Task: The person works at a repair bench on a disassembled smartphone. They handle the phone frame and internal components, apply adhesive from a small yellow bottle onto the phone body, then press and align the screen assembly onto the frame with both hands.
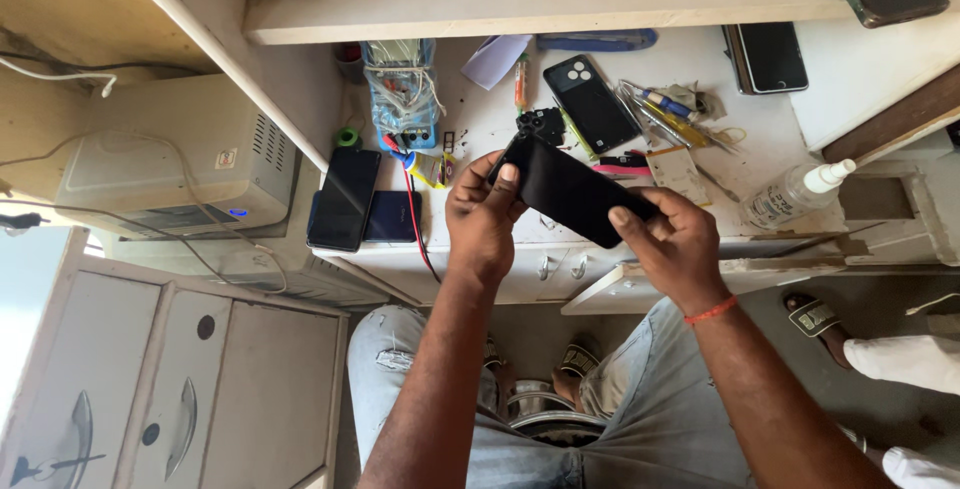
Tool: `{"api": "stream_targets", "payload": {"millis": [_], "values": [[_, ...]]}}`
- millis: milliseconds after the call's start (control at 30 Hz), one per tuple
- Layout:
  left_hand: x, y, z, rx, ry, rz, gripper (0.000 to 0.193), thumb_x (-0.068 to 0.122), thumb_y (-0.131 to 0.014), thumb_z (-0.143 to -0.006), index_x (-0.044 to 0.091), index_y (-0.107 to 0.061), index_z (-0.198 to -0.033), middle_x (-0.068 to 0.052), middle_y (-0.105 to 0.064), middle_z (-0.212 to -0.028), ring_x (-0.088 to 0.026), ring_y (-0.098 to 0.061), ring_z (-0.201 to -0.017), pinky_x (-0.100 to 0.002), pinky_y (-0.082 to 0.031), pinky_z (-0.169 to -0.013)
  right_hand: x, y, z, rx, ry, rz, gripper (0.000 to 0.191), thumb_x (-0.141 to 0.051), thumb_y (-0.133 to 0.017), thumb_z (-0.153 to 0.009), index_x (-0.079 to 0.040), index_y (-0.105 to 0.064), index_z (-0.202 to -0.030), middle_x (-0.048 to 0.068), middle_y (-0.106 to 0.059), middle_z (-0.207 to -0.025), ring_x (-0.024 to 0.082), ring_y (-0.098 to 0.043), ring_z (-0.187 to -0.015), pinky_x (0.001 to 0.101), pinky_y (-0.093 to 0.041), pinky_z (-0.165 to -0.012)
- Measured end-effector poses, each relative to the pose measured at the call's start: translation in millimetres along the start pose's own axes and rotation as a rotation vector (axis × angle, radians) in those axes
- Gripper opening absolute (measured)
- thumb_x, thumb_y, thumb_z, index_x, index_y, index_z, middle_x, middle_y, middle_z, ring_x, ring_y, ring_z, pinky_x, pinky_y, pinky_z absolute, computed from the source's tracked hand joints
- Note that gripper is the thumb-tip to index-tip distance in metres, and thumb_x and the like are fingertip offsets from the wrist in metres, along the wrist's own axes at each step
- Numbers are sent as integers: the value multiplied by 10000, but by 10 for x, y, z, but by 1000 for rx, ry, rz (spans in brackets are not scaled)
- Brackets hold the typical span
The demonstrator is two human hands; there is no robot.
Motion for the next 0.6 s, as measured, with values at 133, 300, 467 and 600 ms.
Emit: {"api": "stream_targets", "payload": {"millis": [133,300,467,600], "values": [[-27,-2,19,-54,65,31,257,132,-678,-1002,19,-637,-1229,-86,-726,-1093,-186,-712,-980,-390,-612,-912,-380,7,-19,55,172,323,218,-189,-817,-928,-16,-734,-1031,28,-695,-859,107,-591,-731,281,-476,-671],[-180,190,63,65,290,-97,451,237,-644,-984,79,-564,-1399,-92,-674,-1188,-238,-711,-1069,-417,-599,-927,-780,-117,45,68,488,521,155,-115,-834,-896,-33,-733,-980,83,-706,-945,207,-686,-844,323,-551,-755],[-98,206,151,40,249,-207,579,218,-672,-945,135,-488,-1488,-96,-653,-1222,-263,-683,-1133,-427,-594,-951,-818,-139,55,99,536,569,170,-99,-850,-871,-29,-736,-976,93,-700,-956,246,-685,-872,345,-556,-770],[267,45,182,-136,-114,-518,488,156,-698,-994,58,-568,-1455,-61,-619,-1448,-150,-558,-1357,-299,-439,-1124,-828,-111,74,82,555,587,157,-88,-842,-868,-36,-738,-974,91,-709,-962,250,-688,-884,350,-553,-775]]}}
Point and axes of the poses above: each hand's wrist, its own z-axis away from the middle knuckle, its own y-axis out of the back of the hand, x = y × z, the point moved 10 cm from there along -z, towards the middle knuckle
